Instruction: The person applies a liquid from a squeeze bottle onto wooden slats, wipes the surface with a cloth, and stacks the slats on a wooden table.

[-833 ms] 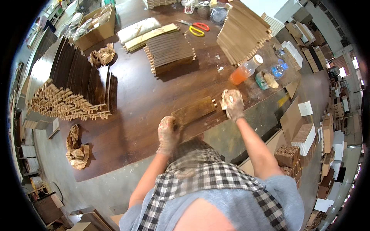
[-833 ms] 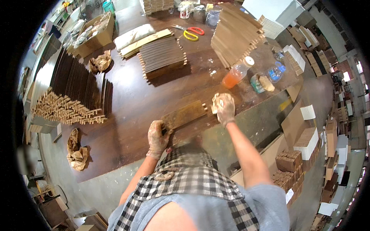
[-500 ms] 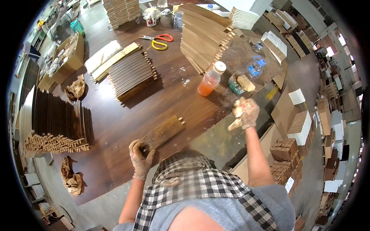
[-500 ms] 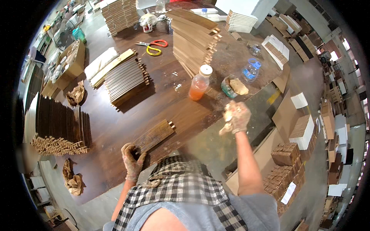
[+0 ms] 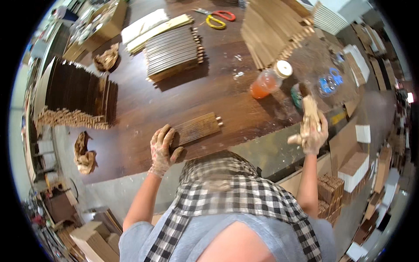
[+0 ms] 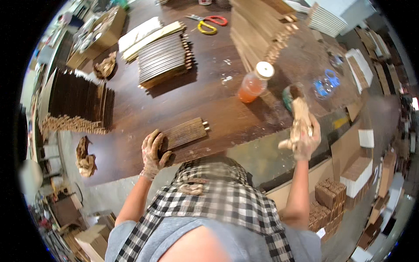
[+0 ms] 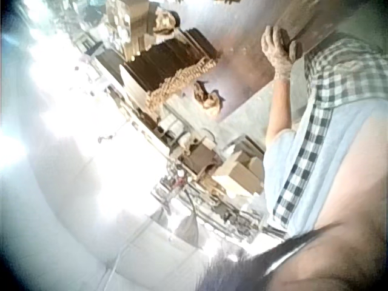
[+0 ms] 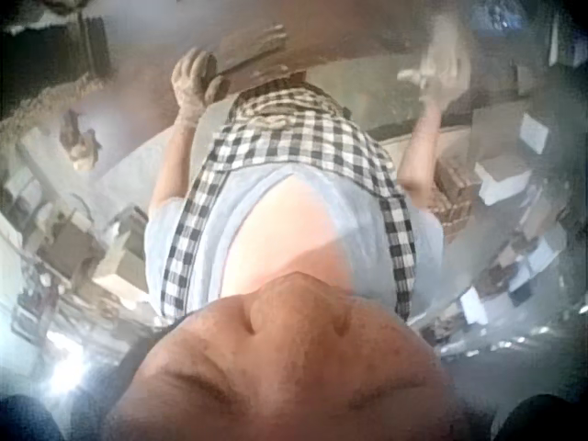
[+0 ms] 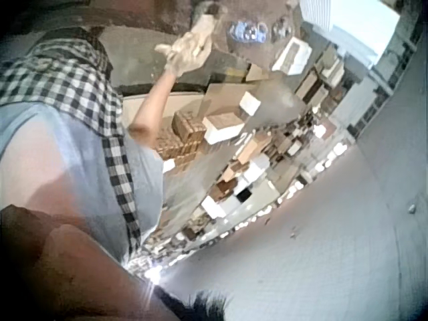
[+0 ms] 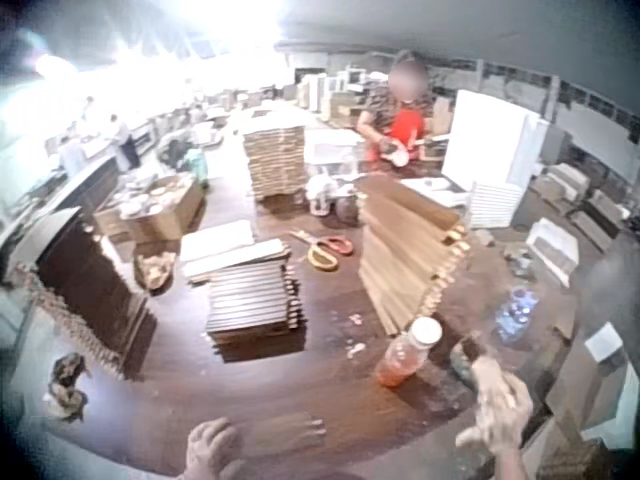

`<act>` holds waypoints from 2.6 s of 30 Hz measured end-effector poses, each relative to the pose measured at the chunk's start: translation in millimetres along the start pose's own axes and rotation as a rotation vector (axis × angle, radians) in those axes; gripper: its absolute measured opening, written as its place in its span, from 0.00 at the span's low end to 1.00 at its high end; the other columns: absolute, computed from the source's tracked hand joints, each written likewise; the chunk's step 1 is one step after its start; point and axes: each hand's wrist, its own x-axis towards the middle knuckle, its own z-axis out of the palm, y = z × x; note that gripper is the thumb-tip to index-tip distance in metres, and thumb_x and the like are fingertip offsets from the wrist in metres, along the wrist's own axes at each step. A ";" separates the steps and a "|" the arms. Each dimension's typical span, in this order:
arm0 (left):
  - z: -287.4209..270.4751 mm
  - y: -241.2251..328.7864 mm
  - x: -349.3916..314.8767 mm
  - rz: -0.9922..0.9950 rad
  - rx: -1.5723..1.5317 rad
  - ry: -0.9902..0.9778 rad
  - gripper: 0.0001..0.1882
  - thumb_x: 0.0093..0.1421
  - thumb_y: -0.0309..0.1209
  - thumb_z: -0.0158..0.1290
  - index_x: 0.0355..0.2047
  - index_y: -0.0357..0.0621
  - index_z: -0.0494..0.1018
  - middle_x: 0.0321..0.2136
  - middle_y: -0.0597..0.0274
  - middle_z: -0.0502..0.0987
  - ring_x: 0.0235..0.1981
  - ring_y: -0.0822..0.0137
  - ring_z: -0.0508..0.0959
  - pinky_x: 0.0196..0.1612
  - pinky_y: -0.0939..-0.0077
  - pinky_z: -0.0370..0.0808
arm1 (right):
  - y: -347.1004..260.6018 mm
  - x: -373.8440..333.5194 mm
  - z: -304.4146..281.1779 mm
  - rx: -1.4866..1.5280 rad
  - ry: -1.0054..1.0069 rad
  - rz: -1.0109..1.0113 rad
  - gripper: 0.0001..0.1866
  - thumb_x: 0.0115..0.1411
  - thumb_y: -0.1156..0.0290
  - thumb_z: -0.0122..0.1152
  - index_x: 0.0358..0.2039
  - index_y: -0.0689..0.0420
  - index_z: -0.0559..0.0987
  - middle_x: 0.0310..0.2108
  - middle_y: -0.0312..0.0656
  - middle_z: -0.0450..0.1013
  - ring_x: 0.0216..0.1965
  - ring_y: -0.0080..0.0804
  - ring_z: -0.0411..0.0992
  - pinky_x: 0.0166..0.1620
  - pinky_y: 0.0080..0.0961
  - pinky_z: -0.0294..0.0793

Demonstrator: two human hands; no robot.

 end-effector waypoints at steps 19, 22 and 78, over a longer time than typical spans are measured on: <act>3.5 -1.0 -3.1 -0.025 -0.008 -0.012 0.35 0.52 0.41 0.66 0.60 0.46 0.72 0.62 0.51 0.70 0.61 0.45 0.69 0.63 0.49 0.67 | -29.2 -84.3 162.1 -0.111 -0.682 -0.188 0.19 0.57 0.73 0.72 0.48 0.63 0.81 0.43 0.46 0.80 0.43 0.32 0.80 0.48 0.27 0.78; 4.2 -1.2 -6.0 -0.036 -0.010 -0.018 0.36 0.52 0.41 0.67 0.60 0.46 0.72 0.62 0.51 0.70 0.61 0.45 0.69 0.63 0.48 0.67 | -30.9 -83.0 168.2 -0.155 -0.772 -0.208 0.19 0.58 0.72 0.71 0.49 0.63 0.81 0.43 0.45 0.80 0.43 0.32 0.80 0.48 0.27 0.79; 0.6 24.2 24.1 -0.102 -0.234 0.019 0.40 0.45 0.34 0.70 0.58 0.41 0.65 0.57 0.43 0.66 0.59 0.39 0.66 0.60 0.44 0.66 | -76.6 -119.2 246.8 -0.224 -0.689 -0.479 0.21 0.56 0.62 0.72 0.48 0.57 0.82 0.43 0.47 0.80 0.43 0.43 0.80 0.48 0.34 0.79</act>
